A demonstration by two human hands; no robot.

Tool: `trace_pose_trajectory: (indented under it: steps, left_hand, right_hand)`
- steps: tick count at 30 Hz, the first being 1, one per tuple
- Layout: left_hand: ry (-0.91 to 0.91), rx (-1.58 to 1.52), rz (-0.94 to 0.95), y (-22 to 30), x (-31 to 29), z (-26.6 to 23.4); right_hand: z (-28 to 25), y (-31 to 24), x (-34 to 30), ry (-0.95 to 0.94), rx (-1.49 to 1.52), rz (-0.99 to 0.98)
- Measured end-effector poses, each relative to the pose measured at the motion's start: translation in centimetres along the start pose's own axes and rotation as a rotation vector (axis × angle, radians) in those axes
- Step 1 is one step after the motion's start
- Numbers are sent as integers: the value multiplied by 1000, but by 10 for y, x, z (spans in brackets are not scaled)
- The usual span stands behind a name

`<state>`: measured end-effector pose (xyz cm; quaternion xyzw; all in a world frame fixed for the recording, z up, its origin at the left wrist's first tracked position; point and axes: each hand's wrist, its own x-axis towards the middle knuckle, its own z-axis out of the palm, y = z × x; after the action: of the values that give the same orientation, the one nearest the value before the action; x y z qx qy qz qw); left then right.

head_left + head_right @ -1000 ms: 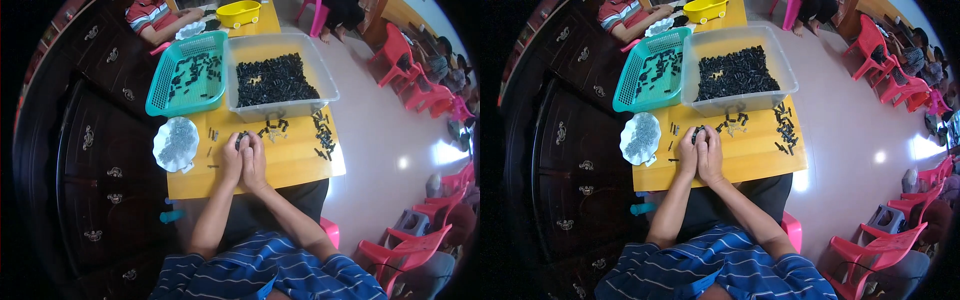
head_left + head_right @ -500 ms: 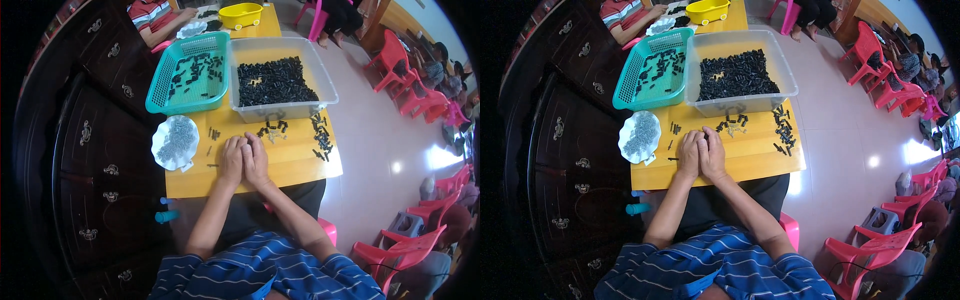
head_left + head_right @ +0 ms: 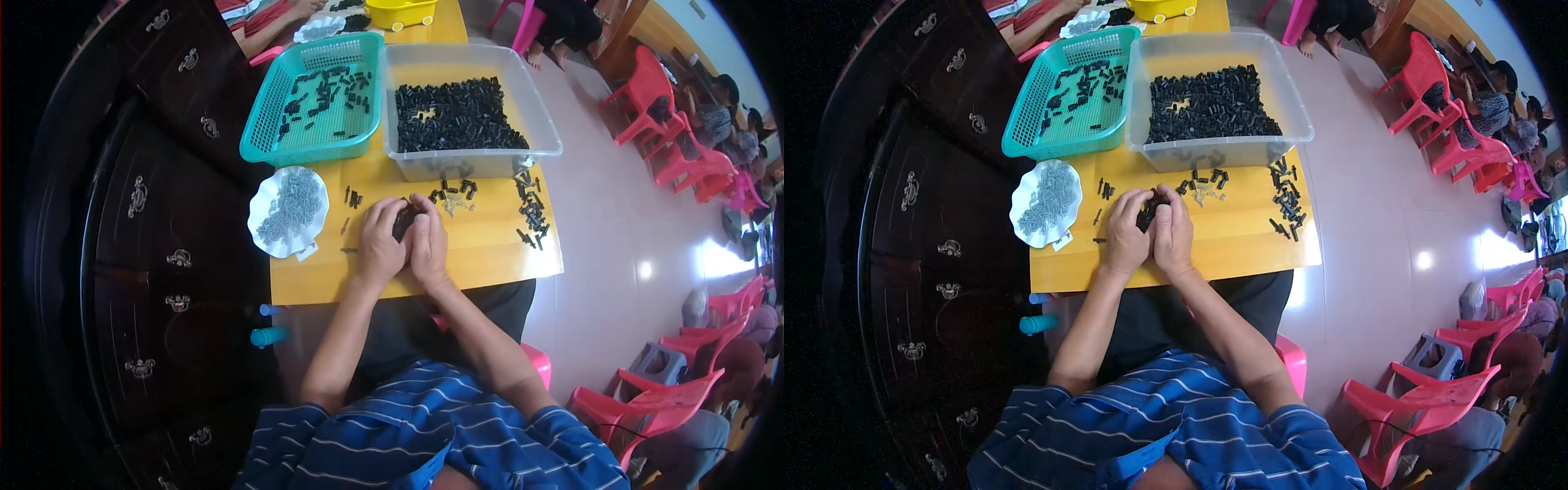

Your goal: The person assembles small black plastic components by hand.

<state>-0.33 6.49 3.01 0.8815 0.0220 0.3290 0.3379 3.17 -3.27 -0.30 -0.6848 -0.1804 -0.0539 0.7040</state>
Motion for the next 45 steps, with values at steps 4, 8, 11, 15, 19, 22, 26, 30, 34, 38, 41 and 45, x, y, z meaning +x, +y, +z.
trace_pose_trajectory:
  steps: [4,8,11,15,19,22,26,30,34,38,41,45]
  left_hand:
    - [10,-77,-41,1,-6,-20]
    - [-21,-32,-62,1,-18,-43]
    - [-44,16,-76,3,-24,-54]
    - [-32,116,-27,2,-28,-59]
    - [-55,99,-6,-2,-31,-55]
    - [-71,99,-3,0,-28,-48]
    - [-98,107,34,-2,-24,-41]
    - [-125,118,62,4,-19,-37]
    - [-163,110,82,7,-16,-32]
    - [-187,137,74,8,-8,-35]
    - [-146,39,53,25,19,-51]
    - [-115,71,220,58,100,-75]
  right_hand:
    - [-5,1,3,26,163,62]
    - [-9,4,4,31,349,134]
    - [-17,2,2,40,321,139]
    - [-23,2,0,81,279,72]
    - [-32,-1,-6,34,222,65]
    - [-39,-10,-10,31,261,91]
    - [-55,-25,-15,29,309,199]
    - [-68,-35,-25,29,341,251]
    - [-74,-37,-31,14,339,300]
    - [-76,-40,-32,-39,323,305]
    - [-80,-39,-33,-147,260,317]
    - [-88,-37,-32,-156,189,281]
